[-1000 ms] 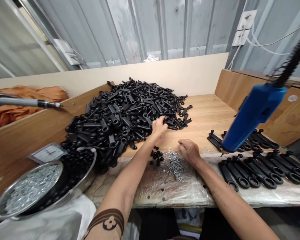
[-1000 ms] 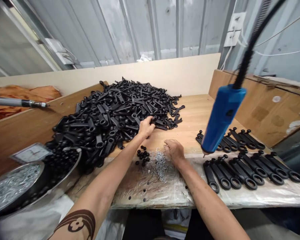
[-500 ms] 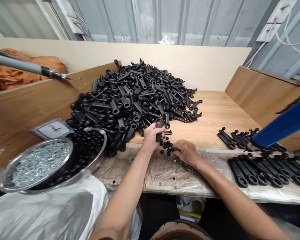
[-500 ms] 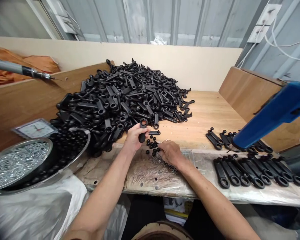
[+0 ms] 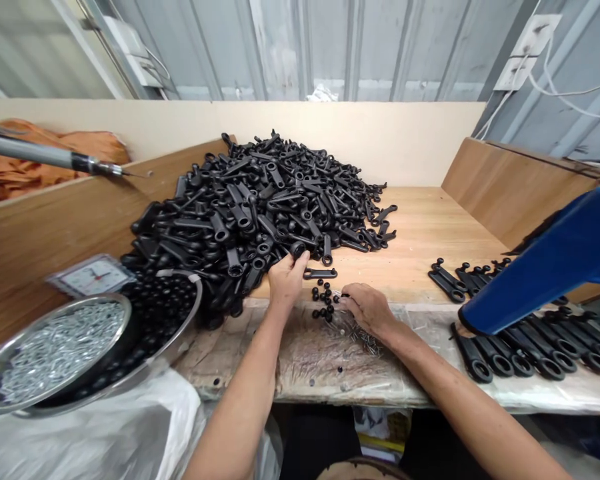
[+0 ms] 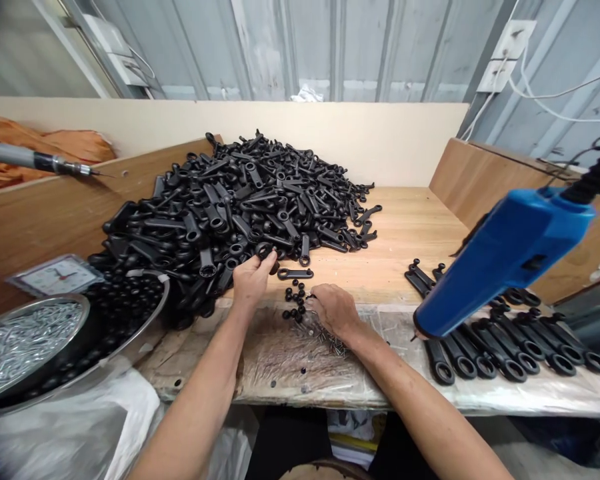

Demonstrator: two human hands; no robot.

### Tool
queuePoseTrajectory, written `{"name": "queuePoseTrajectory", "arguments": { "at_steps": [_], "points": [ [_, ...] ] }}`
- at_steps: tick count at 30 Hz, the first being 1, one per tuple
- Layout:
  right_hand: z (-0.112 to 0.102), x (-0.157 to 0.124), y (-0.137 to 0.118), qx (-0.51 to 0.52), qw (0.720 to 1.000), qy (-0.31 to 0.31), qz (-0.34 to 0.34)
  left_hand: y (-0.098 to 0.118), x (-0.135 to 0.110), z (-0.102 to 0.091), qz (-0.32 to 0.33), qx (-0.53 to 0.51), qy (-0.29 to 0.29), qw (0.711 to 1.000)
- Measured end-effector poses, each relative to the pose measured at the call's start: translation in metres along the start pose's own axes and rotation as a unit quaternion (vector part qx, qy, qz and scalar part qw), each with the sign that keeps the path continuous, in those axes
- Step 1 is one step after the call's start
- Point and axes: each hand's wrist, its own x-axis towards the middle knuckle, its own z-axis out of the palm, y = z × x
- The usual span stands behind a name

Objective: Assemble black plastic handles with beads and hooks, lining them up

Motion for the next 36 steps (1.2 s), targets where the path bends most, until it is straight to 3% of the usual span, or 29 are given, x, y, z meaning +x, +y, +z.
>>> {"name": "queuePoseTrajectory", "arguments": {
  "at_steps": [4, 7, 9, 12, 14, 16, 20, 24, 27, 32, 36],
  "points": [
    [-0.013, -0.007, -0.002, 0.189, 0.980, 0.053, 0.041, 0.009, -0.007, 0.005, -0.039, -0.104, -0.090, 0.990],
    [-0.019, -0.011, -0.009, 0.334, 0.937, 0.097, 0.041, 0.019, -0.017, 0.003, -0.064, -0.262, -0.239, 0.933],
    [-0.022, -0.011, -0.015, 0.431, 0.892, 0.121, 0.066, 0.023, -0.021, 0.001, -0.083, -0.316, -0.303, 0.895],
    [-0.024, -0.013, -0.020, 0.535, 0.827, 0.129, 0.118, 0.025, -0.022, 0.002, -0.109, -0.319, -0.267, 0.903],
    [-0.026, -0.014, -0.021, 0.558, 0.810, 0.119, 0.135, 0.025, -0.021, 0.005, -0.116, -0.312, -0.226, 0.915],
    [-0.028, -0.015, -0.021, 0.565, 0.805, 0.110, 0.142, 0.023, -0.021, 0.007, -0.123, -0.319, -0.226, 0.912],
    [-0.033, -0.016, -0.022, 0.572, 0.799, 0.109, 0.148, 0.012, -0.025, 0.014, -0.163, -0.327, -0.291, 0.884],
    [-0.034, -0.017, -0.025, 0.571, 0.805, 0.117, 0.107, 0.004, -0.036, 0.027, -0.207, -0.298, -0.340, 0.867],
    [-0.029, -0.018, -0.025, 0.566, 0.811, 0.131, 0.075, 0.002, -0.044, 0.035, -0.199, -0.266, -0.343, 0.878],
    [-0.022, -0.019, -0.020, 0.436, 0.869, 0.219, 0.086, 0.000, -0.054, 0.043, -0.119, -0.179, -0.299, 0.930],
    [-0.021, -0.019, -0.016, 0.413, 0.878, 0.221, 0.096, -0.002, -0.061, 0.047, -0.063, -0.088, -0.255, 0.961]
  ]
}}
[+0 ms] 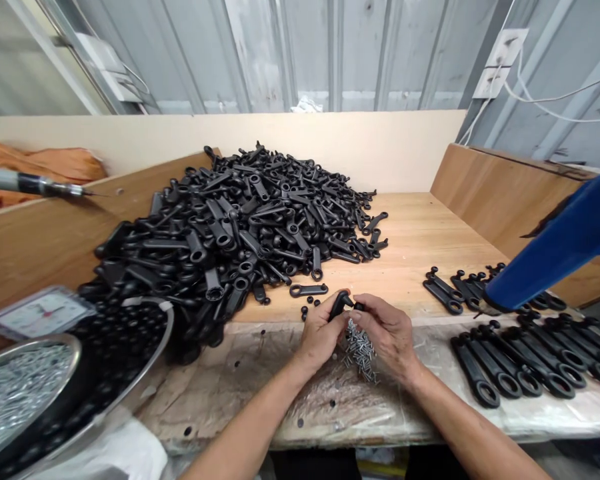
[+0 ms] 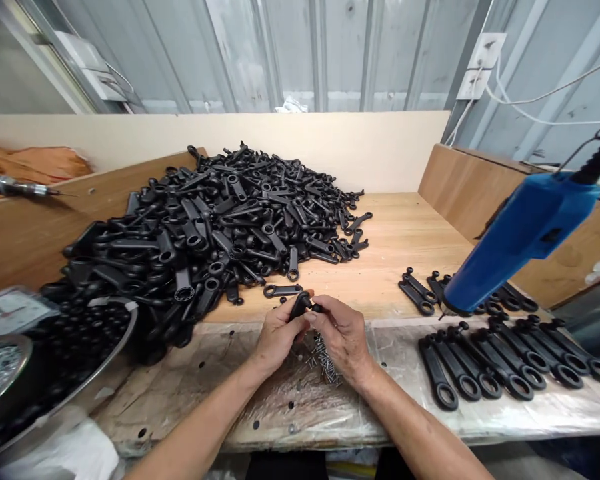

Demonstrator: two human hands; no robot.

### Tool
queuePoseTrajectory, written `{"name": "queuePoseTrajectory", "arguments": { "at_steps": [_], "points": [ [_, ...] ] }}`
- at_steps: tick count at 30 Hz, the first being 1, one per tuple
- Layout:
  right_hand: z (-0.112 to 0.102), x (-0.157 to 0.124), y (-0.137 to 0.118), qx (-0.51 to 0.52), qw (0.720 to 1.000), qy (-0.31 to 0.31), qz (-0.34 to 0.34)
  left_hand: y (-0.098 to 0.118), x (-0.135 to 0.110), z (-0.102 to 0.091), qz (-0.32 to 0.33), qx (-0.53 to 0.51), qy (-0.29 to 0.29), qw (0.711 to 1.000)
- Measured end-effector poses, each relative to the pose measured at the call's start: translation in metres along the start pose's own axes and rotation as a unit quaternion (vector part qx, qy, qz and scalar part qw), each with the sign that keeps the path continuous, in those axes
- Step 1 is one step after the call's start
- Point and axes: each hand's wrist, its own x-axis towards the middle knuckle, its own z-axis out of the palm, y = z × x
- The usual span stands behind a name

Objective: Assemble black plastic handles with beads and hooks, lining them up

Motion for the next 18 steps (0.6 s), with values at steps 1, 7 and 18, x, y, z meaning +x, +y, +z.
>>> {"name": "queuePoseTrajectory", "arguments": {
  "at_steps": [1, 7, 18],
  "points": [
    [-0.0005, -0.0001, 0.0007, -0.007, 1.000, 0.000, 0.000, -0.0012, -0.0006, 0.0011, 0.002, 0.019, 0.012, 1.000],
    [0.0000, -0.0004, 0.0029, -0.031, 0.999, 0.016, 0.007, -0.0065, -0.0022, 0.0050, 0.025, 0.082, 0.052, 0.995],
    [0.0027, 0.0004, 0.0010, -0.038, 0.998, 0.040, 0.019, -0.0065, -0.0072, 0.0099, 0.079, 0.139, 0.062, 0.985]
  ]
}}
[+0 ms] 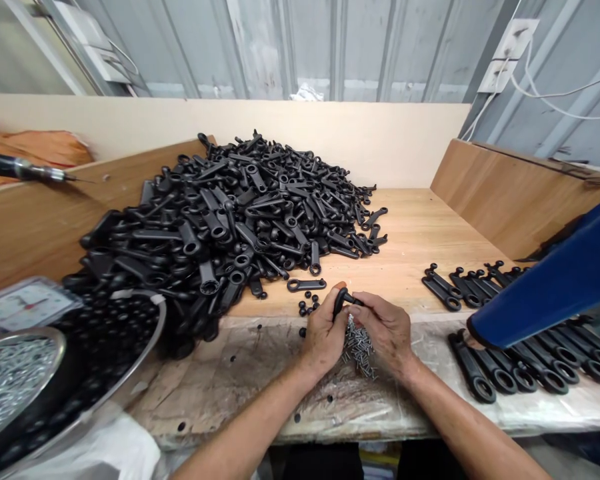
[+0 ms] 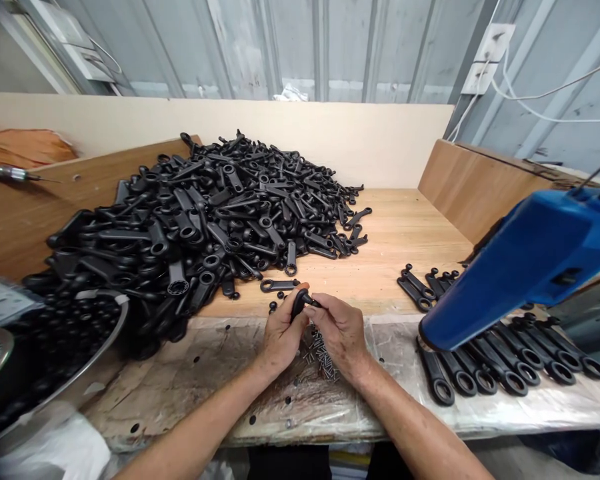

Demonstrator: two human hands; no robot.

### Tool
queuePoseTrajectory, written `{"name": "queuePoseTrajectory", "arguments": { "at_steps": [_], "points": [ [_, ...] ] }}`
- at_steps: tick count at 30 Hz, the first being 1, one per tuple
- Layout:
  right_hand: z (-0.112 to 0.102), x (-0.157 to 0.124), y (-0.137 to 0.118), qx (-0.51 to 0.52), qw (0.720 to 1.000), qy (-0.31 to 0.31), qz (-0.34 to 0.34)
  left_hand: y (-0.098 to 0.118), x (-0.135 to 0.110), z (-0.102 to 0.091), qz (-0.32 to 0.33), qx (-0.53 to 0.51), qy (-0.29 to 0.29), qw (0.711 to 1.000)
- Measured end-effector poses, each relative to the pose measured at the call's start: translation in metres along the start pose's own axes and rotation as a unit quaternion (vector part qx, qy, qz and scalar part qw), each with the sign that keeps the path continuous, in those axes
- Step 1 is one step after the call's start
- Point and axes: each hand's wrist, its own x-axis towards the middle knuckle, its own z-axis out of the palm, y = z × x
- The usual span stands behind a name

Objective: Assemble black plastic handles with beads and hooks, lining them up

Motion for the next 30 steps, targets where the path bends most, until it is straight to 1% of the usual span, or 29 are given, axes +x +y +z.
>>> {"name": "queuePoseTrajectory", "arguments": {
  "at_steps": [4, 8, 11, 14, 16, 18, 21, 24, 27, 30],
  "points": [
    [0.000, -0.002, 0.001, 0.023, 0.999, 0.000, 0.025, -0.005, -0.003, 0.003, 0.059, 0.102, 0.019, 0.993],
    [0.002, -0.001, -0.001, 0.075, 0.994, 0.002, 0.083, -0.011, -0.005, 0.007, 0.109, 0.217, 0.037, 0.969],
    [0.005, 0.002, -0.003, 0.144, 0.981, 0.007, 0.130, -0.014, -0.001, 0.011, 0.107, 0.291, 0.047, 0.950],
    [0.007, 0.007, -0.005, 0.211, 0.958, 0.005, 0.194, -0.016, 0.005, 0.014, 0.094, 0.341, 0.035, 0.935],
    [0.005, 0.010, -0.005, 0.229, 0.946, -0.004, 0.232, -0.016, 0.009, 0.015, 0.093, 0.346, 0.025, 0.933],
    [0.003, 0.012, -0.005, 0.233, 0.940, -0.019, 0.248, -0.014, 0.010, 0.014, 0.099, 0.318, 0.015, 0.943],
    [0.002, 0.013, -0.002, 0.239, 0.938, -0.046, 0.247, -0.011, 0.008, 0.009, 0.087, 0.253, 0.008, 0.963],
    [0.004, 0.013, 0.001, 0.240, 0.939, -0.058, 0.241, -0.009, 0.004, 0.003, 0.064, 0.211, 0.013, 0.975],
    [0.007, 0.013, 0.002, 0.237, 0.940, -0.050, 0.239, -0.010, 0.003, 0.001, 0.068, 0.198, 0.009, 0.978],
    [0.006, 0.012, 0.002, 0.234, 0.941, -0.043, 0.240, -0.013, 0.003, 0.002, 0.083, 0.218, 0.009, 0.972]
  ]
}}
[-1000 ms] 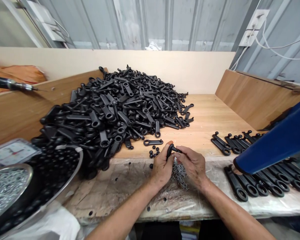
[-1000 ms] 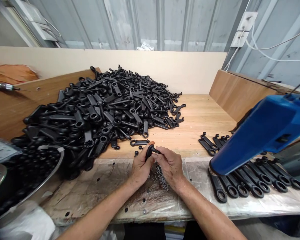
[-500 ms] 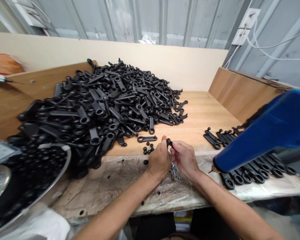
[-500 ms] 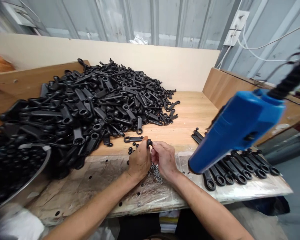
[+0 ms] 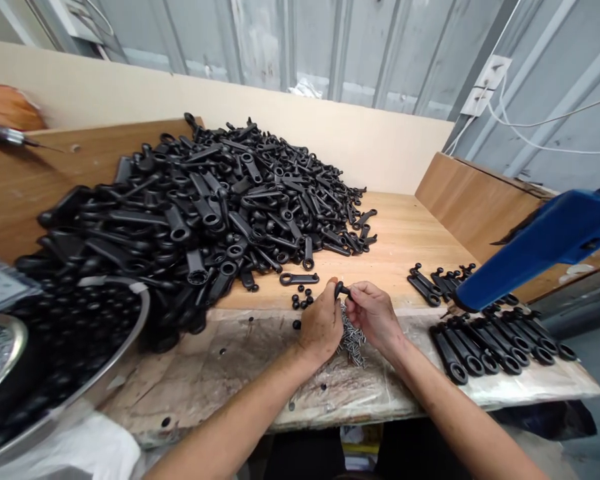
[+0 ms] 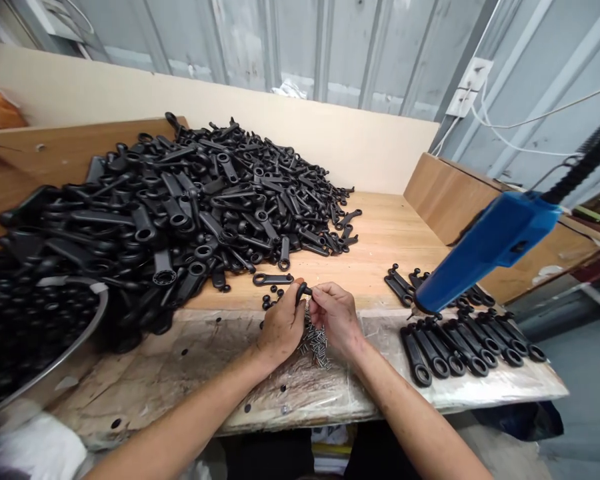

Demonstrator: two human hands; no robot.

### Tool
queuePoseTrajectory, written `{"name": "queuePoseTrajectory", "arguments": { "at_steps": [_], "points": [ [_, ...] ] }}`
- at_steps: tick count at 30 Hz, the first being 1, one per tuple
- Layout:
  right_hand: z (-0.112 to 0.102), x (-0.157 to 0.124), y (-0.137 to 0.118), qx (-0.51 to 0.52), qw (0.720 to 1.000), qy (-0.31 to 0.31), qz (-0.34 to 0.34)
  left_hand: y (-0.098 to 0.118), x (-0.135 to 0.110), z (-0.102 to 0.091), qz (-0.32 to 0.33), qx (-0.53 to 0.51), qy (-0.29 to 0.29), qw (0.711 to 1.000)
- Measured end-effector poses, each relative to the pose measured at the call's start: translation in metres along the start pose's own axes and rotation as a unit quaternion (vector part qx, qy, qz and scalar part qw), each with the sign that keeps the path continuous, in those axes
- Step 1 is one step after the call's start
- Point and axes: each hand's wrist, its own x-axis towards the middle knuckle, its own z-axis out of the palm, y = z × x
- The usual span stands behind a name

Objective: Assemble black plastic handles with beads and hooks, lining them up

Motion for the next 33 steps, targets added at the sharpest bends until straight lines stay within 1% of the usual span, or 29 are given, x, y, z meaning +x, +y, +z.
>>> {"name": "queuePoseTrajectory", "arguments": {
  "at_steps": [3, 6, 11, 16, 19, 23, 25, 29, 33],
  "points": [
    [-0.001, -0.002, 0.000, 0.010, 1.000, 0.007, 0.001, -0.001, -0.001, 0.004, 0.016, 0.031, 0.002, 0.999],
    [-0.002, -0.004, -0.001, 0.029, 0.999, 0.013, 0.017, -0.001, -0.002, 0.006, 0.030, 0.064, 0.005, 0.997],
    [-0.004, -0.005, -0.002, 0.020, 0.999, 0.026, 0.031, -0.002, -0.002, 0.004, 0.063, 0.131, -0.002, 0.989],
    [-0.007, -0.004, -0.004, 0.034, 0.996, 0.023, 0.077, -0.003, -0.003, 0.000, 0.093, 0.186, -0.003, 0.978],
    [-0.005, -0.004, -0.003, 0.041, 0.996, 0.019, 0.078, -0.003, -0.004, 0.002, 0.086, 0.175, 0.003, 0.981],
    [0.000, -0.005, -0.002, 0.055, 0.996, 0.017, 0.071, -0.002, -0.006, 0.008, 0.037, 0.112, 0.015, 0.993],
    [0.000, -0.005, -0.002, 0.061, 0.995, 0.014, 0.073, -0.002, -0.005, 0.010, 0.024, 0.090, 0.008, 0.996],
    [-0.006, -0.003, -0.004, 0.075, 0.991, -0.011, 0.112, -0.004, -0.004, 0.009, 0.034, 0.085, -0.022, 0.996],
    [-0.011, -0.002, -0.004, 0.080, 0.988, -0.036, 0.127, -0.005, -0.003, 0.004, 0.048, 0.129, -0.048, 0.989]
  ]
}}
